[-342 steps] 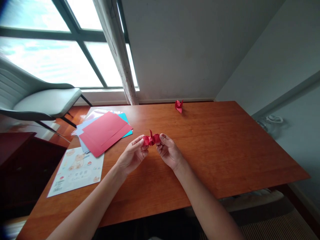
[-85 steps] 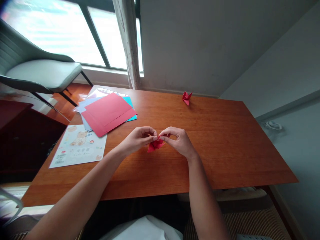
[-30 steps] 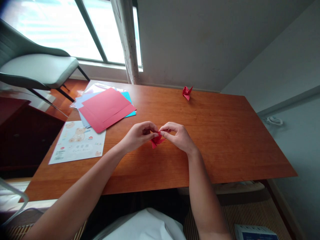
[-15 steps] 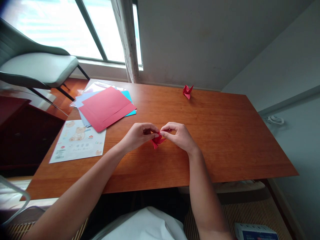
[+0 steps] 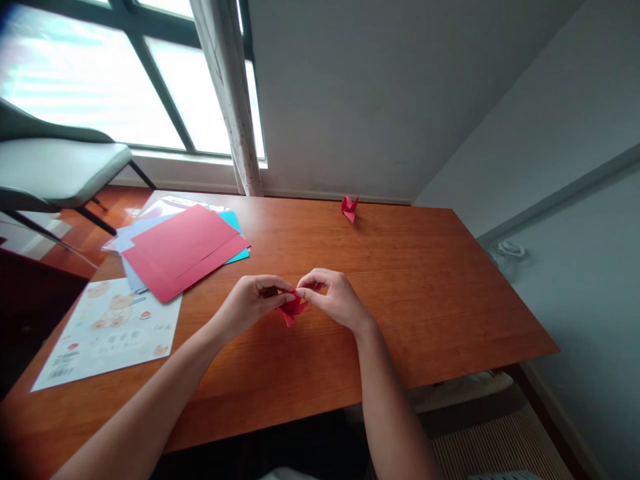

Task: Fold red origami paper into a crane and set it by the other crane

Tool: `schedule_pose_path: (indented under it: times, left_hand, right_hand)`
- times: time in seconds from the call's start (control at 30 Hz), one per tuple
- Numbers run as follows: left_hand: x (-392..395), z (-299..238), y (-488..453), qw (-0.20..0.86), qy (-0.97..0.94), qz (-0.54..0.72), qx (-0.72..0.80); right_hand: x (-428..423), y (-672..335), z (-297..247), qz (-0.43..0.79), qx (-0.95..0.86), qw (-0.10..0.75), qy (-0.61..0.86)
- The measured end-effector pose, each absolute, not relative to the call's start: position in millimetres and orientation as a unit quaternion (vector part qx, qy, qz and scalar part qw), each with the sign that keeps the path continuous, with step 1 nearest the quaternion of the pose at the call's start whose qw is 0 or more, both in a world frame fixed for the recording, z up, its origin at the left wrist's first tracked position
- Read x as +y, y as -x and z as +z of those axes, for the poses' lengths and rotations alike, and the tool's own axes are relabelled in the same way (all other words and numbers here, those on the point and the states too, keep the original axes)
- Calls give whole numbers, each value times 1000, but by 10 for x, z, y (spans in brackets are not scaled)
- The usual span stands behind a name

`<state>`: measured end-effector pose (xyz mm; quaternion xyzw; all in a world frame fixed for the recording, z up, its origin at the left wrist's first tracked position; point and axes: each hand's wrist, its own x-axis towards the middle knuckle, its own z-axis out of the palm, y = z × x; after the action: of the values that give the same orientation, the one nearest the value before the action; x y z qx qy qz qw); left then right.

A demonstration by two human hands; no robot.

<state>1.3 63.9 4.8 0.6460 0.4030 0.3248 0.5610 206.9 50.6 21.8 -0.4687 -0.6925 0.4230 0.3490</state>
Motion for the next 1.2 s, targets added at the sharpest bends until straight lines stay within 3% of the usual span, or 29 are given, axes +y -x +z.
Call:
schedule_pose_path:
  times: [0.5, 0.9, 1.2]
  left_hand:
    - [612, 49, -15, 646, -604, 288, 367]
    - [617, 32, -25, 586, -666, 266, 377]
    - [625, 19, -22, 549, -689, 259, 397]
  right_hand:
    - [533, -2091, 207, 530, -633, 344, 447]
    - [586, -2111, 541, 517, -683, 213, 470]
    - [676, -2048, 749, 442, -748, 122, 479]
